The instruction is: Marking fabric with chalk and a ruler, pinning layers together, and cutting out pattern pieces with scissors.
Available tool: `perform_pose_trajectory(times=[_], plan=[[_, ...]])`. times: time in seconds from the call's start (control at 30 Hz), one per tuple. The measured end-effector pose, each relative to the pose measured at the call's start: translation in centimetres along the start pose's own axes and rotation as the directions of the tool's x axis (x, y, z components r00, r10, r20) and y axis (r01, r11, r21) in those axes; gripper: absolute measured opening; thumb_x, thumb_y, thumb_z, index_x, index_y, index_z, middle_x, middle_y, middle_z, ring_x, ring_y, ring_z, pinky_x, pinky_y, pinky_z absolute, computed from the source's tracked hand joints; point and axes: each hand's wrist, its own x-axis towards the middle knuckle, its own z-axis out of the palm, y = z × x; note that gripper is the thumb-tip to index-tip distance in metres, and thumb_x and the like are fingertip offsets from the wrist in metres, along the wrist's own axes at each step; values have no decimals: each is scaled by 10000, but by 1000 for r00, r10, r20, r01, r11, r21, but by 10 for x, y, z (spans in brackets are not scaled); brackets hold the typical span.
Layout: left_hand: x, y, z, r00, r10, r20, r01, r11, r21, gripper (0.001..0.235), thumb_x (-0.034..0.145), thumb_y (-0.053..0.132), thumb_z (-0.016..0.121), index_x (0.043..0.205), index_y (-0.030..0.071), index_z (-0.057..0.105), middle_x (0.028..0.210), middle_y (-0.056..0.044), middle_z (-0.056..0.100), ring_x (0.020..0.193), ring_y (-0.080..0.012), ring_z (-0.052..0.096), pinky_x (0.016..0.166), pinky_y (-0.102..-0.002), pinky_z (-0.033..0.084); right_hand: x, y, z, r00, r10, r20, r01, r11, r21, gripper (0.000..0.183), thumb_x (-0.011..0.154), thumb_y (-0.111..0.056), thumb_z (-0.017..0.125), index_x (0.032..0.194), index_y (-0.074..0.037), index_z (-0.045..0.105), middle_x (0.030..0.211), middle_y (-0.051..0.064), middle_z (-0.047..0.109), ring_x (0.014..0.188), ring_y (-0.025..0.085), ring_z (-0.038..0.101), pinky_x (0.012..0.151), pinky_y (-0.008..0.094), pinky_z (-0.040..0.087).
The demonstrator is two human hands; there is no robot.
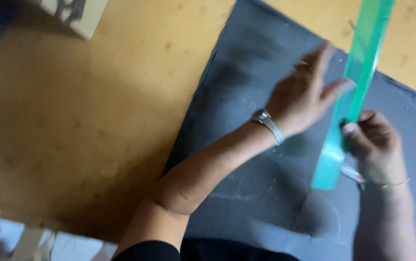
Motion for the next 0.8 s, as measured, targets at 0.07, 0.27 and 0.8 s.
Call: perform_pose_trajectory(times=[0.07, 0.27, 0.8], plan=[[-38, 30, -3, 995, -12, 95, 10, 1000, 25, 854, 947, 634, 264, 1578, 58, 234, 1494, -262, 577, 835, -260, 781, 400, -337, 538, -29, 0, 44, 998, -63, -1, 61, 951, 303, 133, 1020, -176, 672, 1082, -201, 557, 775, -82, 553, 570, -14, 403, 498, 168, 310], [-133, 29, -37, 988, 84, 127, -97, 990, 100, 719, 962, -71, 656, 1563, 199, 370, 1439, -123, 591, 1154, -318, 737, 843, -415, 613, -99, 8, 139, 992, -123, -15, 124, 981, 147, 203, 903, -55, 696, 1100, -100, 670, 1090, -11, 702, 1008, 67, 553, 893, 273, 505], [-197, -26, -248, 967, -238, -93, 241, 970, 21, 461, 984, -59, 585, 1444, -31, 584, 1438, -265, 593, 1368, -399, 522, 1177, -528, 357, -128, -14, 158, 848, 51, 528, -77, 997, 27, 204, 961, -246, 719, 1094, -93, 695, 874, 104, 801, 813, 233, 758, 755, 395, 593]])
